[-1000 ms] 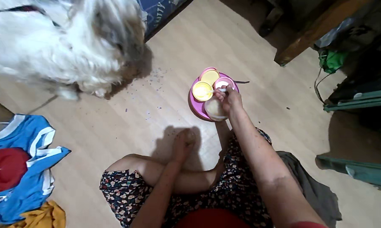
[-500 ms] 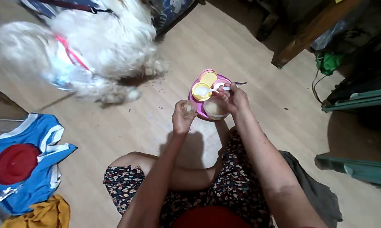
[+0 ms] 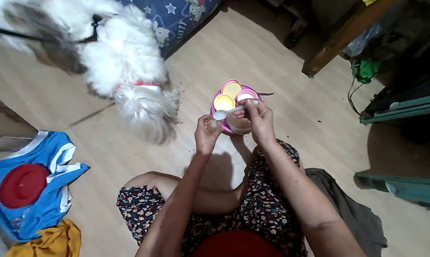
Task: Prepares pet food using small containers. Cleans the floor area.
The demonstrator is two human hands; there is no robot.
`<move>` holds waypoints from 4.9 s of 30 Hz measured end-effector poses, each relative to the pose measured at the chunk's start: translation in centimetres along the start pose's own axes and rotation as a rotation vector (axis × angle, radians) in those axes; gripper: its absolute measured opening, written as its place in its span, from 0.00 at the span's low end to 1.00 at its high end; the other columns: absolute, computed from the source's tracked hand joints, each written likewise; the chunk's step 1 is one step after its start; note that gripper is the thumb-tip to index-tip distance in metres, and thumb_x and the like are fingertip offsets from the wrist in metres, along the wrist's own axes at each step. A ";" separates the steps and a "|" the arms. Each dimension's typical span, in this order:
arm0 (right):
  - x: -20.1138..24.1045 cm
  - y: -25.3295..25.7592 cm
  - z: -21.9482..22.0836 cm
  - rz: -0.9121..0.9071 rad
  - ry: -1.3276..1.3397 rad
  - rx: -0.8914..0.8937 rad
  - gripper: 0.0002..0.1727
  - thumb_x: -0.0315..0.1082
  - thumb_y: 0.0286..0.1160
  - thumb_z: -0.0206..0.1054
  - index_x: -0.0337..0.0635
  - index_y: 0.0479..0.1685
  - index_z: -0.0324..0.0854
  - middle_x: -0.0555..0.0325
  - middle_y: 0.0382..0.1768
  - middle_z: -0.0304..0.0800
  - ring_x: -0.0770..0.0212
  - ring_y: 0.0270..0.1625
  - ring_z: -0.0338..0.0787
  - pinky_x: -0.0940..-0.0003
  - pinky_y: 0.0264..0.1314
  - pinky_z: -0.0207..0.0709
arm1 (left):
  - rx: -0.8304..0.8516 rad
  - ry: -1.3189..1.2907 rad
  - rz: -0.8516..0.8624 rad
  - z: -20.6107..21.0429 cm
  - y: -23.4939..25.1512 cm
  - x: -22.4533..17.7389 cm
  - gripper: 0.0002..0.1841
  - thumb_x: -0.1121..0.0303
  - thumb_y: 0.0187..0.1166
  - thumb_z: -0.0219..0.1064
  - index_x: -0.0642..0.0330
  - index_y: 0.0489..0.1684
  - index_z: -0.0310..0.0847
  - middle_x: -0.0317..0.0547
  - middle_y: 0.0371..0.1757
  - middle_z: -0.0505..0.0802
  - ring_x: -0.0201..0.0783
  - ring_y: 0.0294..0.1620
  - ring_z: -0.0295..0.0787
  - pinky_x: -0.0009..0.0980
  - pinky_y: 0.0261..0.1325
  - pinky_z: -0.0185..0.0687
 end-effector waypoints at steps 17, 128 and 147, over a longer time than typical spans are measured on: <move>-8.2 5.0 -0.9 0.342 0.226 -0.294 0.19 0.33 0.96 0.44 0.26 0.59 0.76 0.49 0.45 0.89 0.65 0.39 0.93 0.70 0.46 0.88 | 0.033 -0.203 0.036 -0.2 0.8 0.2 0.39 0.86 0.63 0.77 0.62 0.77 0.63 0.54 0.71 0.82 0.38 0.56 0.89 0.36 0.57 0.87; -1.7 7.8 -5.1 0.060 -0.737 -0.018 0.18 0.33 0.88 0.58 0.23 0.57 0.82 0.32 0.53 0.88 0.43 0.57 0.88 0.47 0.66 0.77 | 0.228 0.310 -0.126 -0.1 -7.2 10.3 0.33 0.76 0.67 0.76 0.71 0.77 0.73 0.69 0.74 0.82 0.66 0.78 0.75 0.57 0.83 0.65; -7.3 17.0 0.8 0.105 -1.012 0.395 0.14 0.27 0.81 0.65 0.31 0.61 0.82 0.33 0.58 0.89 0.33 0.65 0.87 0.32 0.69 0.73 | 0.198 0.264 -0.088 0.5 -6.2 11.6 0.34 0.74 0.64 0.80 0.69 0.74 0.77 0.64 0.72 0.85 0.64 0.77 0.77 0.57 0.82 0.67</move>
Point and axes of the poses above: each hand's wrist, its own y-axis towards the middle knuckle, its own z-axis out of the palm, x = y × z, the point moved 6 cm from there along y, towards the middle knuckle
